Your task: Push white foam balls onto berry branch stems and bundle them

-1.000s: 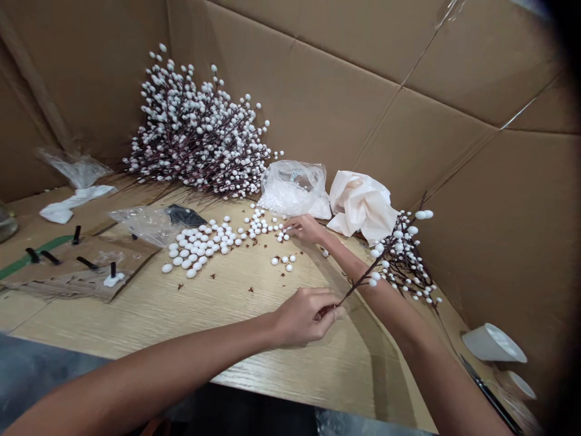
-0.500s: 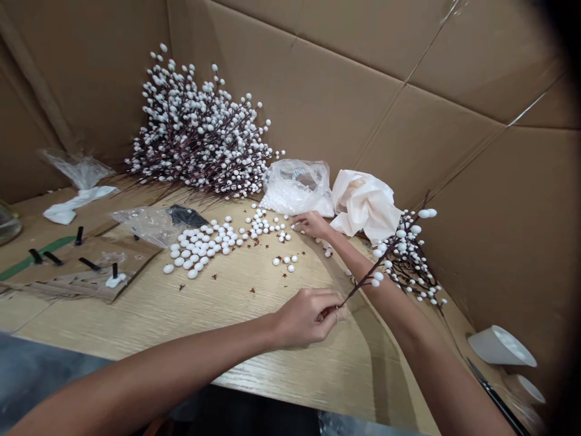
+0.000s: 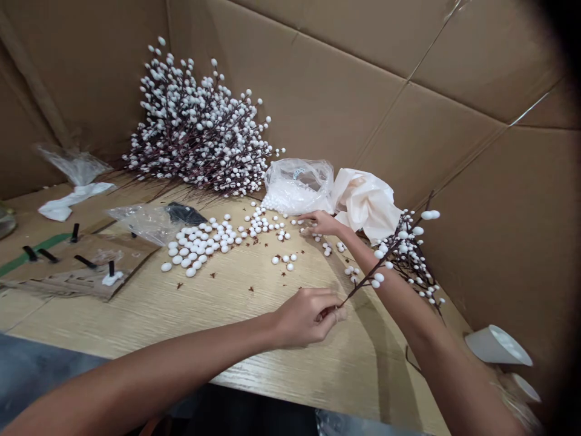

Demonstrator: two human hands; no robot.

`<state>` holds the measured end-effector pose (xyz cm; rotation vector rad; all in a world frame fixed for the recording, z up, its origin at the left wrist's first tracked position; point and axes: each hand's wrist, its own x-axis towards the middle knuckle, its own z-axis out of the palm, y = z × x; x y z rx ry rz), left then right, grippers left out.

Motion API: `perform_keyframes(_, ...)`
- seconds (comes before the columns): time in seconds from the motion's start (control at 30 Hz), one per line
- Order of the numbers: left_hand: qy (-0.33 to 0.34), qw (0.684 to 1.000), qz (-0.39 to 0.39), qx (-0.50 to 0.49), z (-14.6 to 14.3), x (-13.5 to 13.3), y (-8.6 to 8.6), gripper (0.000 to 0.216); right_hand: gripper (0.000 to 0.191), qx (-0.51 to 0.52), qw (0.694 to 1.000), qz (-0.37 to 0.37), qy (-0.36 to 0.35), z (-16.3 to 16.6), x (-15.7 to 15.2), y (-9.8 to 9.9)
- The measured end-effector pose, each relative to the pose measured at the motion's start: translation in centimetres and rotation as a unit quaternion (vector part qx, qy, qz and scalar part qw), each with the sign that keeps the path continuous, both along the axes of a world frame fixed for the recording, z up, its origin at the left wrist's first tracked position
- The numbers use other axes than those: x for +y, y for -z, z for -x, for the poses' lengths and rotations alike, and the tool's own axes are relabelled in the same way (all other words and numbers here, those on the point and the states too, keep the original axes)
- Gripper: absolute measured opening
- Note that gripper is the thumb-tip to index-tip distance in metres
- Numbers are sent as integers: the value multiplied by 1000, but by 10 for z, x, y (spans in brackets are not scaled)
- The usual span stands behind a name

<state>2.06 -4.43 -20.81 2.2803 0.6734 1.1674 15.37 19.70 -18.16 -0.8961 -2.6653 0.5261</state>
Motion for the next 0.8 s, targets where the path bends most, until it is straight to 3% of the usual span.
perform_keyframes(0.33,-4,1000,2,-3,1,0,0,19,32,18,998,-43,47,13,-1,6)
perform_keyframes(0.57,4,1000,-10,-4,1,-1,-1,19,35,10,998,-55,9,20,-28,7)
perform_keyframes(0.8,-4,1000,-19,3,1,-2,-1,17,38,9,999,-45,11,46,-30,6)
